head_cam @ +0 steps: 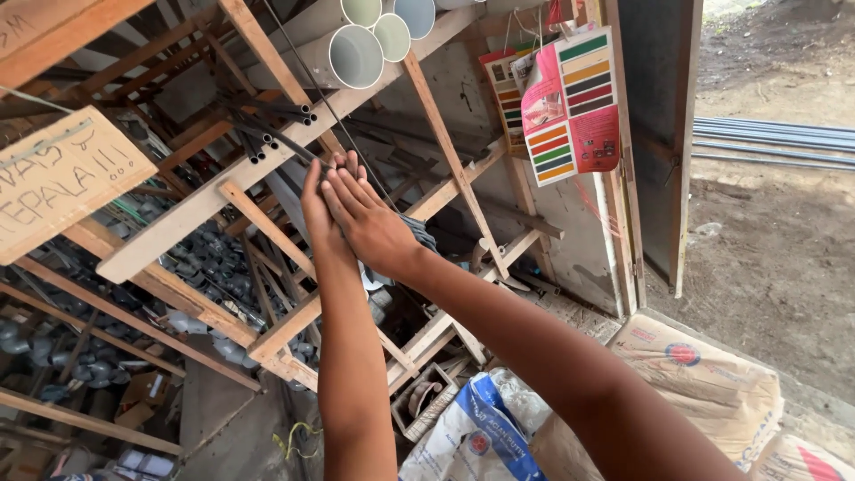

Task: Cleaning long PVC pipes by wiping them with a cloth in a building materials storage area.

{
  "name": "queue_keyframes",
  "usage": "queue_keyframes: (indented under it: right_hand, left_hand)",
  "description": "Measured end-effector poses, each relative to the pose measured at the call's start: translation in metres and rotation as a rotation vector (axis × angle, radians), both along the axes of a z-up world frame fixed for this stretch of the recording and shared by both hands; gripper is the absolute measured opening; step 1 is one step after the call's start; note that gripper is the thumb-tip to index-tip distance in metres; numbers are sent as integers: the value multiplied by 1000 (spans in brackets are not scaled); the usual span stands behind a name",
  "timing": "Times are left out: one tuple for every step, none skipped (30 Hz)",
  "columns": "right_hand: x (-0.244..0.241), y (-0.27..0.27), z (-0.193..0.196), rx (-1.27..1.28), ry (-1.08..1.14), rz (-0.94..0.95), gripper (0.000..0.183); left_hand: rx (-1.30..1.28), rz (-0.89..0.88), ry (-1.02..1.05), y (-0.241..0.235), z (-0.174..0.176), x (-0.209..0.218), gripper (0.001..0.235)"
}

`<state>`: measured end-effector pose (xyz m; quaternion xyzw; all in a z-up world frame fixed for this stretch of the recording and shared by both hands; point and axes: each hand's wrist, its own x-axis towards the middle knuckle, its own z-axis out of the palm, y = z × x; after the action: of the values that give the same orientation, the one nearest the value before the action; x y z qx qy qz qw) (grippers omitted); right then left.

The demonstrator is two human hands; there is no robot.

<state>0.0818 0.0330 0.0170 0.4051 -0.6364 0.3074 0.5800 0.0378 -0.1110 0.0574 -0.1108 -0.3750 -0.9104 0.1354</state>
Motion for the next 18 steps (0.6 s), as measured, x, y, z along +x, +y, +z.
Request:
queue_keyframes:
  right_hand:
    - [-3,-5,1,21,-1,-6,49]
    - [-10,-11,6,18,-4,-6,49]
    - [-17,-17,9,75,2,-38,49]
    - [-24,-23,12,131,8,-70,50]
    - [-35,-29,13,133,6,-71,50]
    - [-46,-36,15,191,-41,-55,52]
    - [-55,-44,15,251,-89,-35,55]
    - [-61,-49,14,255,-91,-32,55]
    - [-68,-54,13,342,-161,-6,58]
    - [-75,-59,12,429,-232,20,62]
    - [-74,-57,7,434,-235,21,62]
    - [-73,-55,1,363,-167,38,59]
    - [-74,-52,-5,289,-99,53,56]
    - [-63,-40,-8,292,-103,51,56]
    - [-54,-27,-10,197,-25,140,49]
    - [-44,-15,-12,101,54,229,44]
    - [-29,0,-20,98,50,219,44]
    - [-14,15,-29,92,68,188,46]
  left_hand:
    - [6,-11,-10,3,1,9,52]
    - [3,-11,-13,4,5,13,52]
    - [61,-12,-11,6,8,16,55]
    - [119,-13,-9,8,10,19,58]
    - [120,-15,-10,17,12,26,58]
    - [112,37,-6,25,15,33,62]
    - [106,92,-3,33,16,41,66]
    - [109,95,-5,34,15,43,66]
    - [96,111,-12,36,15,45,64]
    - [83,127,-20,37,14,46,63]
    - [87,128,-24,38,12,46,63]
    - [79,134,-20,38,9,46,64]
    - [70,138,-15,40,7,44,65]
    - [73,136,-20,46,5,49,65]
    - [85,148,-27,53,5,51,62]
    - [97,159,-34,60,5,53,60]
    - [94,150,-39,37,-12,38,60]
    - [120,18,66,15,-29,21,64]
